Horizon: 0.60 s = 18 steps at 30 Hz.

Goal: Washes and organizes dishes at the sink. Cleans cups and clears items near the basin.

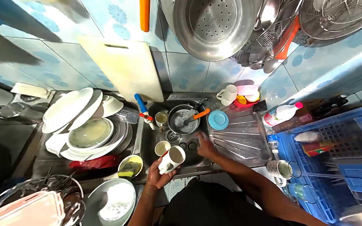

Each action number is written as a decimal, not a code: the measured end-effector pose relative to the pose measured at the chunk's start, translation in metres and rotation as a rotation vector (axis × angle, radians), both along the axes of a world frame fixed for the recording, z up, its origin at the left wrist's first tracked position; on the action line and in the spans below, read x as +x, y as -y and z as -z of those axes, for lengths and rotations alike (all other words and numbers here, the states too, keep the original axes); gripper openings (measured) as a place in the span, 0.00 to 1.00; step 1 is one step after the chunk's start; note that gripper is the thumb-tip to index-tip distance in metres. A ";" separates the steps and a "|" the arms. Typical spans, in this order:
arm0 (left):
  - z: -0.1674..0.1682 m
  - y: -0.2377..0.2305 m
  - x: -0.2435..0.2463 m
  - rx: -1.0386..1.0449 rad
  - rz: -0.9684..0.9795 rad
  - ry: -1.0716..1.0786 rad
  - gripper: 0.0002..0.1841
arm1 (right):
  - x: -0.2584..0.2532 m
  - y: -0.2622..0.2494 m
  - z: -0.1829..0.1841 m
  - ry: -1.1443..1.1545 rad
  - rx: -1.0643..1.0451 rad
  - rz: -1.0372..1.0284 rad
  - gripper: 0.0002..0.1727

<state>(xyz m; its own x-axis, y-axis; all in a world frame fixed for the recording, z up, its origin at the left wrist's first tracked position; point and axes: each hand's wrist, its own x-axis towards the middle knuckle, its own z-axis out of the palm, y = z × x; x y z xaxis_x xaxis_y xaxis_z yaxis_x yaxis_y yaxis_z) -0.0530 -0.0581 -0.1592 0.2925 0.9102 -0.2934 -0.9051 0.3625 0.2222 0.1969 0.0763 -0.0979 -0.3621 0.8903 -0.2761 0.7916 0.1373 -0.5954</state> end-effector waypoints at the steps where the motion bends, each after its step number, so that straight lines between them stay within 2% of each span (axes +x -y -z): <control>1: 0.001 0.000 0.000 0.009 0.003 0.020 0.30 | 0.012 -0.016 -0.016 0.008 0.045 0.081 0.34; 2: 0.001 0.001 0.000 0.011 0.005 0.030 0.30 | 0.027 -0.037 -0.032 0.004 0.099 0.179 0.29; 3: 0.001 0.001 0.000 0.012 0.008 0.034 0.30 | 0.045 -0.062 -0.047 -0.020 0.167 0.282 0.28; 6: 0.000 0.003 0.000 -0.004 0.010 0.031 0.30 | 0.109 -0.144 -0.094 0.027 0.397 0.525 0.30; 8: -0.001 0.004 -0.001 -0.012 0.009 0.038 0.29 | 0.143 -0.185 -0.125 0.159 0.430 0.596 0.34; 10: -0.003 0.005 -0.002 -0.031 0.000 0.023 0.30 | 0.168 -0.216 -0.137 0.293 0.395 0.572 0.34; 13: -0.003 0.002 -0.002 -0.002 0.012 0.037 0.30 | 0.192 -0.231 -0.140 0.412 0.357 0.501 0.29; 18: -0.007 0.005 -0.003 0.057 0.031 -0.006 0.32 | 0.193 -0.200 -0.160 0.406 0.449 0.461 0.22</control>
<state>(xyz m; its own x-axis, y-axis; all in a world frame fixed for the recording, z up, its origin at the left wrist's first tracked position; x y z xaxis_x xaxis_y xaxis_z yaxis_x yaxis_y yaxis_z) -0.0561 -0.0627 -0.1520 0.3196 0.9159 -0.2429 -0.8921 0.3773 0.2488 0.3898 0.2760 0.0622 0.1267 0.9851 0.1163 0.9725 -0.1003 -0.2100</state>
